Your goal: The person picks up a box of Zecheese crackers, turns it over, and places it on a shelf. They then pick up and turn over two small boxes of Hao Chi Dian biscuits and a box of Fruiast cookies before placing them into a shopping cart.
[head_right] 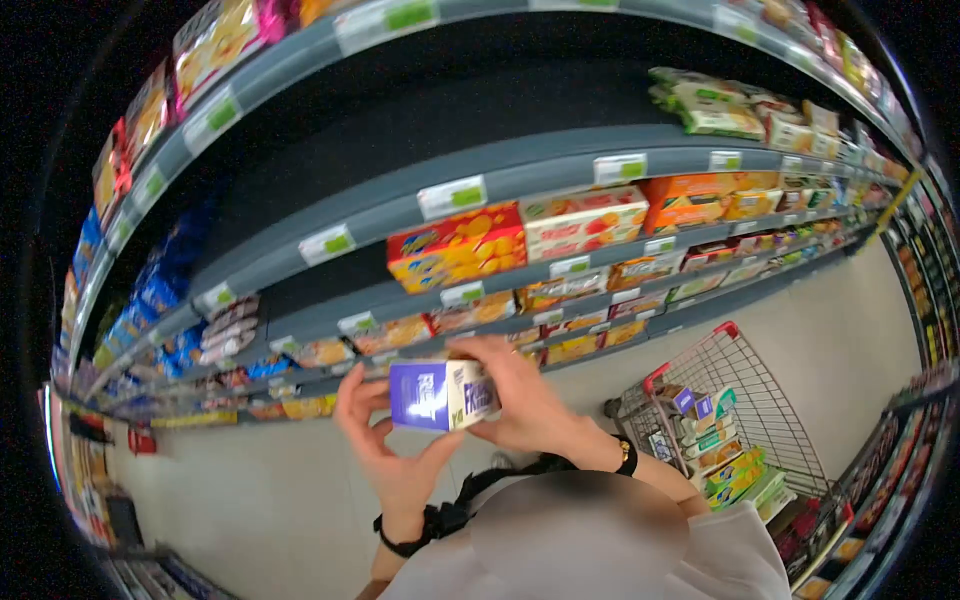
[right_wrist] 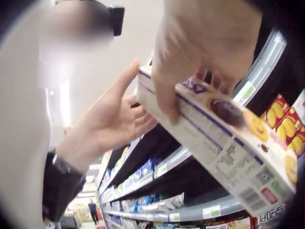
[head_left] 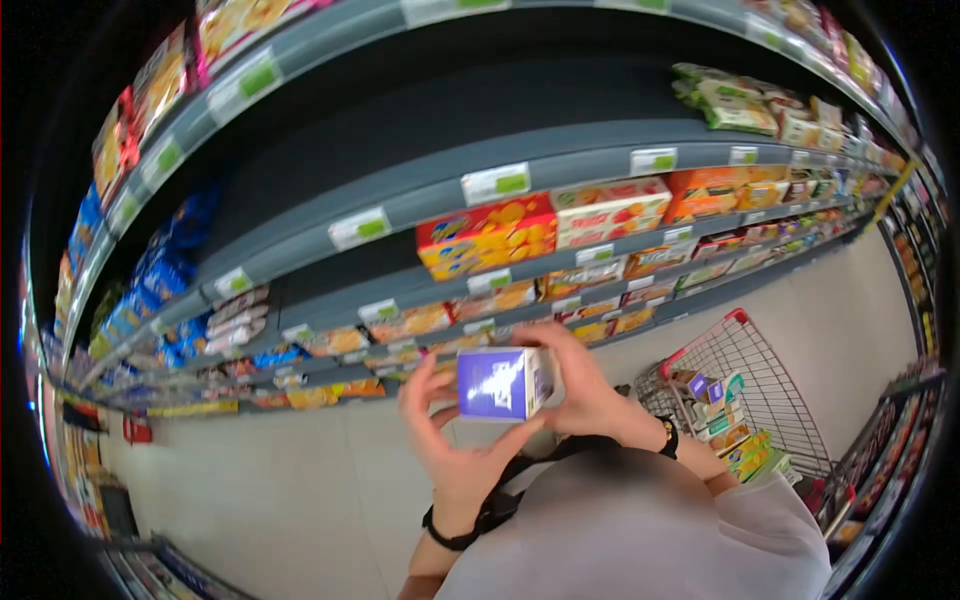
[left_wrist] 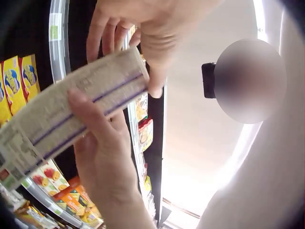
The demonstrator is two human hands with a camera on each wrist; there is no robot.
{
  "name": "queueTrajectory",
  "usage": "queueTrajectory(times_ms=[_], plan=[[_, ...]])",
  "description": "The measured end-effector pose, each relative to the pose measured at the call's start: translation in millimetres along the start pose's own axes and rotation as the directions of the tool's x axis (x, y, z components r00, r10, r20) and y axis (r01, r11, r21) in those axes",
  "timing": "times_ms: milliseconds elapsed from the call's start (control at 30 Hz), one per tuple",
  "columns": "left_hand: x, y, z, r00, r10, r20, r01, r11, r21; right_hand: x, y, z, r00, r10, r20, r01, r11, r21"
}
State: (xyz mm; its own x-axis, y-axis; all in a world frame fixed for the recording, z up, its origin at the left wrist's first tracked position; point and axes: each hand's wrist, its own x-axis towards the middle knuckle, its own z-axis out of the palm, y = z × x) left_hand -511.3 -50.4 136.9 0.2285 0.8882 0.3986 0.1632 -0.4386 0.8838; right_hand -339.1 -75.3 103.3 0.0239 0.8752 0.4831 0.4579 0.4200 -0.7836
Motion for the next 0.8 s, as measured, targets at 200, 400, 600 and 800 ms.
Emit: queueTrajectory(times_ms=[200, 400, 600, 800], plan=[[24.1, -3.8, -7.1, 0.991, 0.005, 0.137, 0.059, 0.887, -0.459, 6.7, -14.0, -41.5, 0.94, -0.025, 0.341, -0.132, 0.893, 0.43], [23.4, -10.4, -11.4, 0.9, 0.194, 0.392, -0.033, 0.924, -0.38, -6.8, 12.5, -31.9, 0.919, -0.038, 0.393, -0.185, 0.838, 0.513], [24.1, -5.6, -1.8, 0.969, 0.144, 0.201, -0.106, 0.976, -0.189, 0.0, -13.3, -28.2, 0.956, 0.061, 0.288, -0.119, 0.975, 0.189], [24.7, -1.8, -9.0, 0.925, 0.283, 0.254, -0.273, 0.959, -0.075, -1.9, -2.4, -13.5, 0.97, 0.044, 0.238, -0.063, 0.995, 0.072]])
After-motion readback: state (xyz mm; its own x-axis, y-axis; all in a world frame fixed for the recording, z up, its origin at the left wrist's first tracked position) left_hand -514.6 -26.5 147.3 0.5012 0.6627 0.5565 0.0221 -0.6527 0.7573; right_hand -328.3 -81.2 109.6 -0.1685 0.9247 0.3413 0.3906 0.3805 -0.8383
